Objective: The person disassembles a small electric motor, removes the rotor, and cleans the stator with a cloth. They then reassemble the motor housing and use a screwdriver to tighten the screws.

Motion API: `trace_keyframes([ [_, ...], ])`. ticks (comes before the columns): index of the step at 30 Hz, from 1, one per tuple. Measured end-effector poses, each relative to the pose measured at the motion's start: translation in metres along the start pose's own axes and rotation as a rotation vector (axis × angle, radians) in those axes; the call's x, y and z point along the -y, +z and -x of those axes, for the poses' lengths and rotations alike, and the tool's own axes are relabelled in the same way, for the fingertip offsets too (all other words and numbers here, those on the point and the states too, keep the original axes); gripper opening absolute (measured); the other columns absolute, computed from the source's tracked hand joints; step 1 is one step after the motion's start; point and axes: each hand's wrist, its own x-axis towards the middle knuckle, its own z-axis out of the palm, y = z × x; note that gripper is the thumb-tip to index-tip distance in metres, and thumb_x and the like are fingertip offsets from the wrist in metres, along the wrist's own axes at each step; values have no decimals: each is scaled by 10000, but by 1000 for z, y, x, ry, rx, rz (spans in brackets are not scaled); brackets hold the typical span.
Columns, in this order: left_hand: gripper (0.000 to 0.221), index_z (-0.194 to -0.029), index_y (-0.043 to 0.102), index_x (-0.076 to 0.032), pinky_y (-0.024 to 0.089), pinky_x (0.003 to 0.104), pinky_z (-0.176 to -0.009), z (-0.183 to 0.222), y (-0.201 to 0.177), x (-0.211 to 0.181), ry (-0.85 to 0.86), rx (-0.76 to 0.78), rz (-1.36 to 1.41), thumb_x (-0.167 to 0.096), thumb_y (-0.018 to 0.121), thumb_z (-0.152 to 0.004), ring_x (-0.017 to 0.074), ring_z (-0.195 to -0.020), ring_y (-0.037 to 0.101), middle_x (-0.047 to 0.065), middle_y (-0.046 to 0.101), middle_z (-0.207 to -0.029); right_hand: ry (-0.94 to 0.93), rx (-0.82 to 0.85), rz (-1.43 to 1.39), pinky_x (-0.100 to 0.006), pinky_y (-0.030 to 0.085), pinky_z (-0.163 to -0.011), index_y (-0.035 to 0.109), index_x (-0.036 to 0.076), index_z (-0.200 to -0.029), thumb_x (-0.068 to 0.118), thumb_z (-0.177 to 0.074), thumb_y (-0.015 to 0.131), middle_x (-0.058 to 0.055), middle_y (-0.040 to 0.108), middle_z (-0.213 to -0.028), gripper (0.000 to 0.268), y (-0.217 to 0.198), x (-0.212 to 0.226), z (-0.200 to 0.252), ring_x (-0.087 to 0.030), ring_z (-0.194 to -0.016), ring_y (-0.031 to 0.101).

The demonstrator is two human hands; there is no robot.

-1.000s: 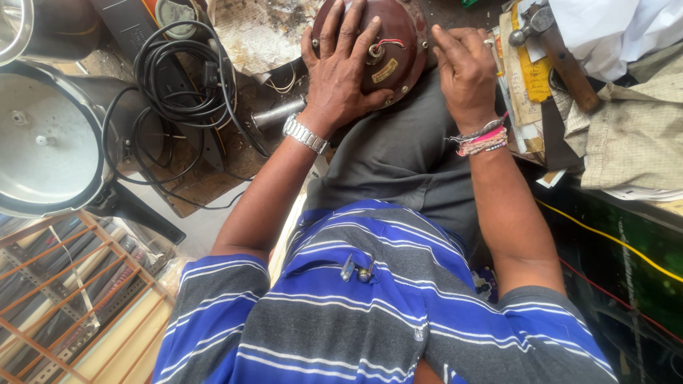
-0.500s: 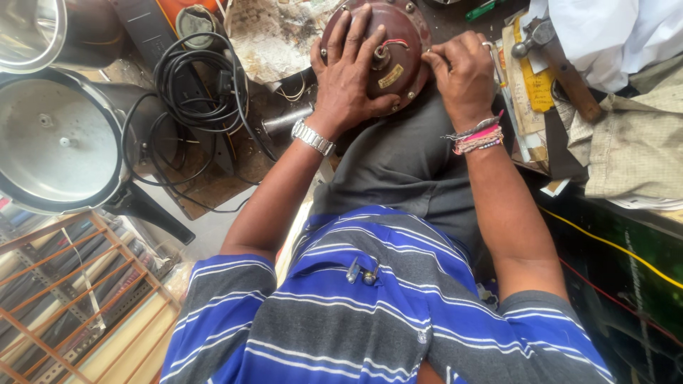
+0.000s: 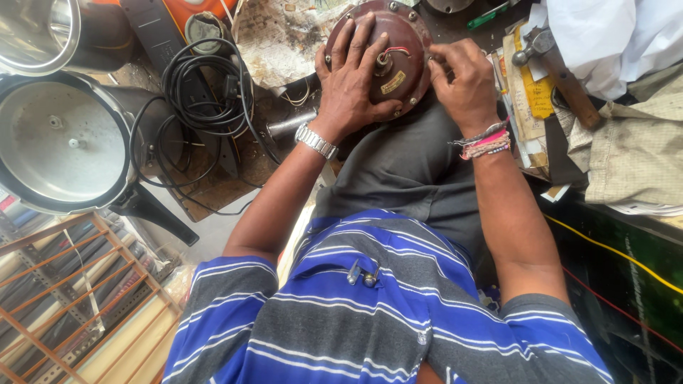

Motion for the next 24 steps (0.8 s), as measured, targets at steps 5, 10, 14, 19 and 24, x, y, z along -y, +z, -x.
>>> trace_keyframes([
  [5,1155,-1556,396,-212,76,645,-1219,3,2,1,6,4,-14,-569,962,-615,325,-1564,123,76,189,-1690,-25,-39,117,-379,577,-764,743,29,-1036,68,-976,853,-101,694,-998,132,1,0,3,-263,-894,702],
  [10,1149,-1552,397,-220,74,642,-1217,1,0,0,-13,28,-11,-556,959,-607,315,-1567,123,67,189,-1691,-27,-32,112,-378,570,-747,759,6,-1140,86,-947,854,-116,689,-987,230,1,1,0,-262,-866,691],
  [14,1166,-1562,396,-211,70,649,-1219,4,1,-1,0,13,-16,-577,965,-613,324,-1567,120,70,187,-1694,-22,-55,74,-336,594,-752,756,32,-1112,28,-964,810,-100,699,-1020,157,1,2,6,-235,-881,712],
  [19,1143,-1548,411,-217,82,642,-1207,1,-3,-2,4,-1,-14,-560,961,-607,324,-1564,128,72,198,-1687,60,-37,72,-357,570,-723,737,25,-1074,69,-963,843,-88,687,-967,159,-6,5,1,-241,-821,701],
  [24,1144,-1551,410,-207,81,653,-1205,3,-1,-4,-14,21,-25,-564,957,-612,330,-1557,134,78,208,-1686,-58,-47,64,-368,586,-770,757,30,-1091,-12,-925,775,-106,681,-1006,173,-5,8,3,-260,-892,705],
])
